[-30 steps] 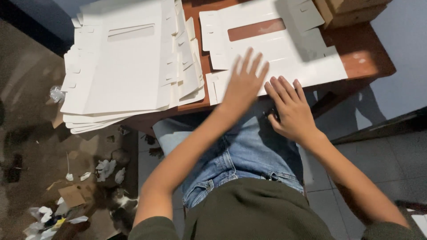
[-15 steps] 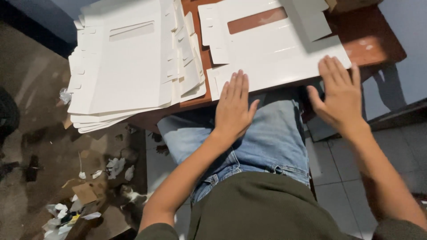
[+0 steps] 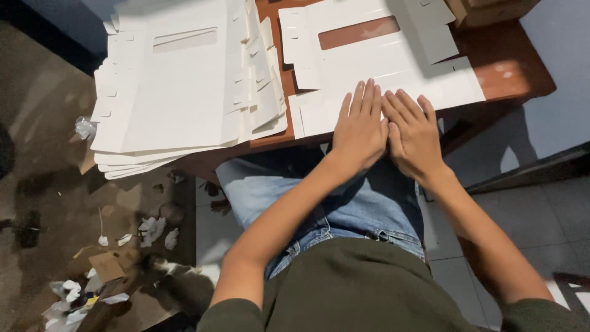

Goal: Folding flat cardboard templates into 3D boxes at a table.

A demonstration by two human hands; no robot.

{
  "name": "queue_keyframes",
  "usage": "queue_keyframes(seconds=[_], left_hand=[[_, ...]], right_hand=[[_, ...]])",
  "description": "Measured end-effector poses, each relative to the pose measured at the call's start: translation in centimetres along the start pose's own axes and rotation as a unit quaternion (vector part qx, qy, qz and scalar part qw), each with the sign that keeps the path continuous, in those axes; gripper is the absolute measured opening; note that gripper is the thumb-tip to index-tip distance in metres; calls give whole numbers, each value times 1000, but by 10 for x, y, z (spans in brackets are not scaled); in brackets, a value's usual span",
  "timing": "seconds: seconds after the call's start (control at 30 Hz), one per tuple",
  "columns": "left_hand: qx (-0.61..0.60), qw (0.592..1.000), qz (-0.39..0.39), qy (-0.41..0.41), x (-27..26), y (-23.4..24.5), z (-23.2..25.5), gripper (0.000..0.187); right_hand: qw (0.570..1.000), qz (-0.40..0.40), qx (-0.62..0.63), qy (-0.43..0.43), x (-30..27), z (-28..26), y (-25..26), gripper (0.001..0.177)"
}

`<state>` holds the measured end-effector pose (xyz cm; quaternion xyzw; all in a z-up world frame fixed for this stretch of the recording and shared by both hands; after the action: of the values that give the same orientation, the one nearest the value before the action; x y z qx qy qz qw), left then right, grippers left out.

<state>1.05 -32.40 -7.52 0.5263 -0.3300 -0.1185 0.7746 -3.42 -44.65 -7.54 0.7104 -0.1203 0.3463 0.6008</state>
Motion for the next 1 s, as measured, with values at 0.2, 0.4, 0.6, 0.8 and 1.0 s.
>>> queue_keyframes(seconds=[0.2, 0.4, 0.6, 0.8, 1.0], left_hand=[[-19, 998, -50, -33, 11, 0, -18, 68], [-56, 995, -73, 38, 12, 46, -20, 73], [-18, 996, 81, -46, 16, 84, -29, 25], [20, 980, 182, -80, -19, 99, -18, 20], [-12, 992, 128, -11, -50, 47, -13, 52]], right_hand=[[999, -15, 36, 2, -2, 6, -1, 55], [995, -20, 98, 10, 19, 23, 13, 56], [997, -12, 59, -41, 32, 53, 82, 76], [995, 100, 8, 10, -5, 64, 88, 27], [968, 143, 118, -172, -30, 36, 69, 51]])
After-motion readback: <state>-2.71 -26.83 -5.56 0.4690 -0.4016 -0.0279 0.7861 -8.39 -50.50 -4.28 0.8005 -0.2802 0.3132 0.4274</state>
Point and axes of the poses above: each hand's wrist, its own x-axis towards the middle knuckle, its own y-axis out of the back of the hand, z = x × y, the point moved 3 cm from there along x, towards the middle knuckle, and after that the axes turned 6 degrees about -x, right-handed, at the moved point
